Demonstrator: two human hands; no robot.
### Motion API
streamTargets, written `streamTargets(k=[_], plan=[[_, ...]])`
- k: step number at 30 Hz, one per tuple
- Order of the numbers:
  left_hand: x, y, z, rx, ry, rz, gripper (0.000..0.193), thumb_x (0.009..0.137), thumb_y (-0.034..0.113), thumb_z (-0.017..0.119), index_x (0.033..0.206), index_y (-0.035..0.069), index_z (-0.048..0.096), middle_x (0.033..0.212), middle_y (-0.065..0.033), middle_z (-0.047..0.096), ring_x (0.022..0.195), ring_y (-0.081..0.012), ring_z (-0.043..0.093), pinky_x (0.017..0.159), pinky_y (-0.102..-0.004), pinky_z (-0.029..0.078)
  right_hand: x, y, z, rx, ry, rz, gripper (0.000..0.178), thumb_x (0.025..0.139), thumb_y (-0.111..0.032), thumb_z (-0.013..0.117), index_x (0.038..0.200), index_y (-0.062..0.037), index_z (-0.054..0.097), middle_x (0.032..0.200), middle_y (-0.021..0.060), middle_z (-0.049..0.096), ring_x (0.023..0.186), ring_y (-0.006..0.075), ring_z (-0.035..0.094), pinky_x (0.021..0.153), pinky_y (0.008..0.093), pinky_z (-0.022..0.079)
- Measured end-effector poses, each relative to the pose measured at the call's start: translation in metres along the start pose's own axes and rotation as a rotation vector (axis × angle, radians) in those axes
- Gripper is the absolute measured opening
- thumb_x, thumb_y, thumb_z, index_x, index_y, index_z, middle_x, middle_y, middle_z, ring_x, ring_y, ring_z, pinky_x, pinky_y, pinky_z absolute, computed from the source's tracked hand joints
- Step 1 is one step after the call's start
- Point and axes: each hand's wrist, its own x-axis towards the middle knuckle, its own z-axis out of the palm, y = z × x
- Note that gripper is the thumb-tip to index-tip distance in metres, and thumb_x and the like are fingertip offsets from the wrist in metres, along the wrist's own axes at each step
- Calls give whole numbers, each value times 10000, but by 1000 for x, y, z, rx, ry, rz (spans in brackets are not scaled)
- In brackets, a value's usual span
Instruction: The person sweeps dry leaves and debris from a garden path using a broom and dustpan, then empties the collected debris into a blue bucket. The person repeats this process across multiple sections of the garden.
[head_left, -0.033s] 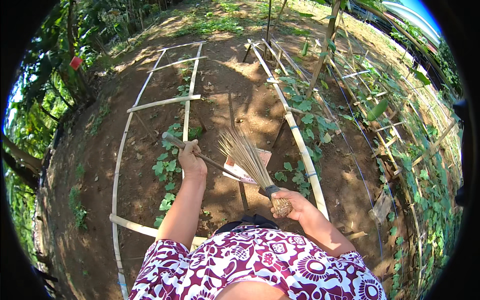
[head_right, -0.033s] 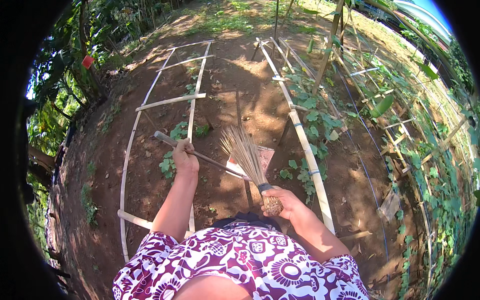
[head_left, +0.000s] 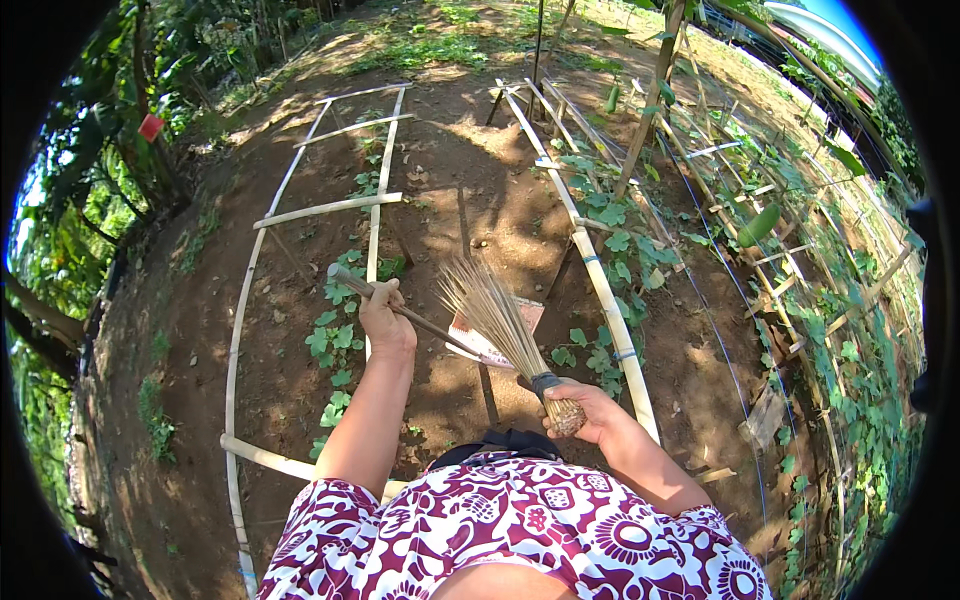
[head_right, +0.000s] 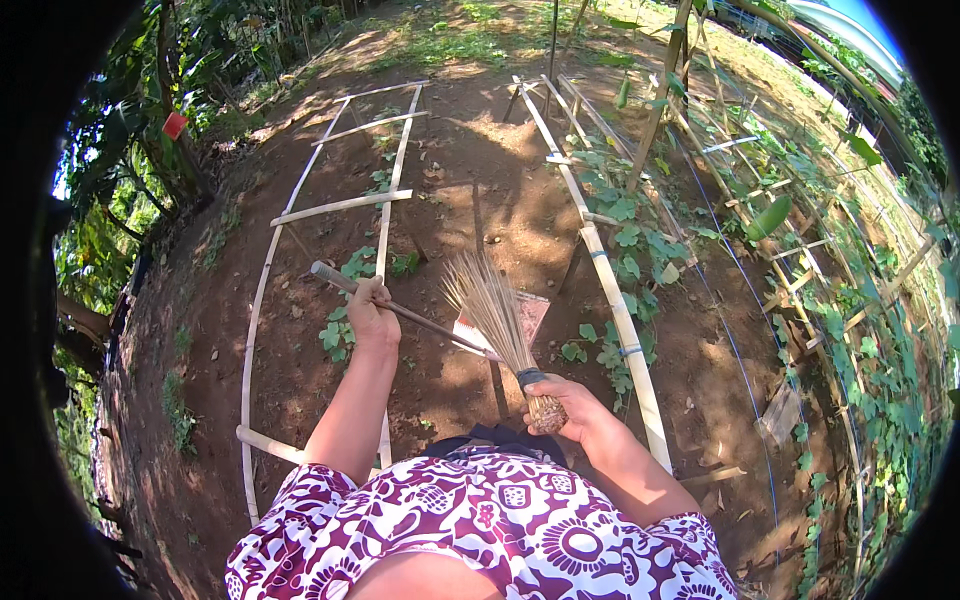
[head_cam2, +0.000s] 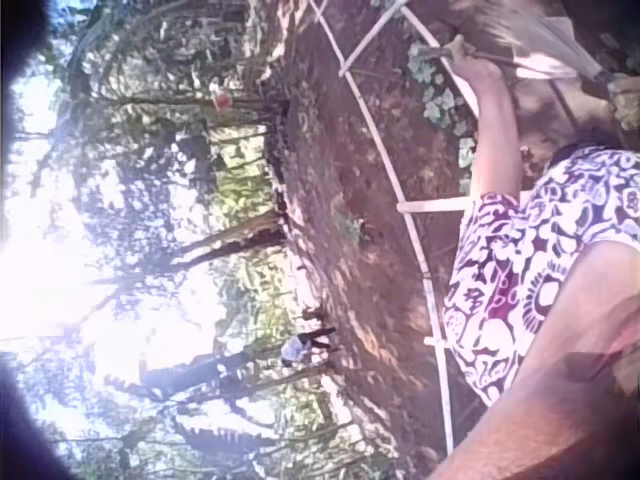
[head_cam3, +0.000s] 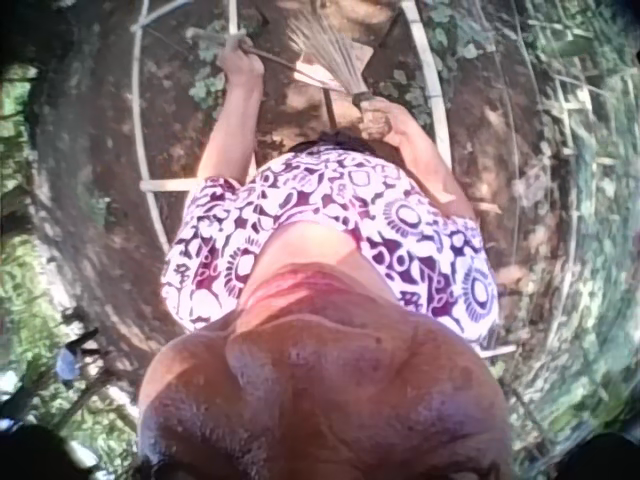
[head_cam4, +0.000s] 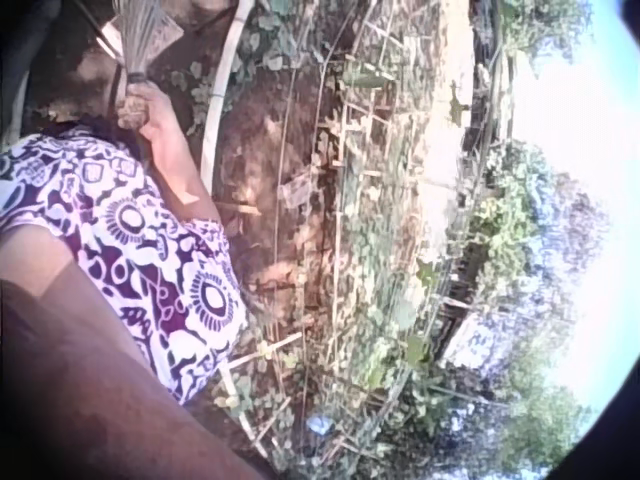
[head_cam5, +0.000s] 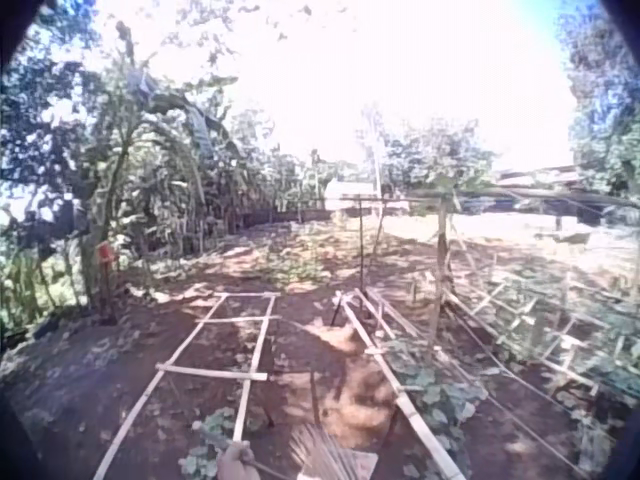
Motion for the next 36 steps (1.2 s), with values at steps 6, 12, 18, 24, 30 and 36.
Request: streamTargets(k=[6,12,18,24,30,36], plan=[[119,-53,33,-31,-13,34,219,713,-32,580,601,101,447,555,9,415,512,-102,377,515,-242,299,100,-84,-4,11,37,-6,330,800,-166,611,1093,-83,482,810,112,579,670,223,622,542,393,542],[257,-121,69,-60,38,14,216,713,-30,564,606,109,438,554,13,402,504,-102,382,513,-244,319,219,-218,-31,-36,-26,32,343,785,-158,605,1093,-67,485,792,129,594,642,227,616,548,369,534],[376,-166,135,-37,117,53,233,709,-52,541,605,113,413,572,18,389,516,-97,366,523,-247,300,312,-362,-32,-64,-40,50,306,791,-149,606,1059,-80,475,817,124,583,645,237,612,557,403,530],[463,-199,177,-45,134,88,220,705,-46,550,624,114,424,568,17,386,508,-101,356,517,-245,288,376,-458,-33,-80,-88,55,330,798,-127,592,1092,-68,454,848,117,560,683,212,609,535,405,528],[568,-247,208,9,126,122,241,718,-13,553,591,120,396,537,27,340,486,-95,341,507,-230,279,455,-521,-43,-70,-17,38,323,800,-160,592,1080,-89,447,804,145,582,640,238,610,548,405,527],[703,-312,227,-20,105,87,203,716,-4,555,611,112,425,546,19,368,491,-98,364,502,-227,289,556,-599,-49,-85,32,48,381,794,-156,591,1154,-104,479,881,71,585,721,204,625,589,410,526]])
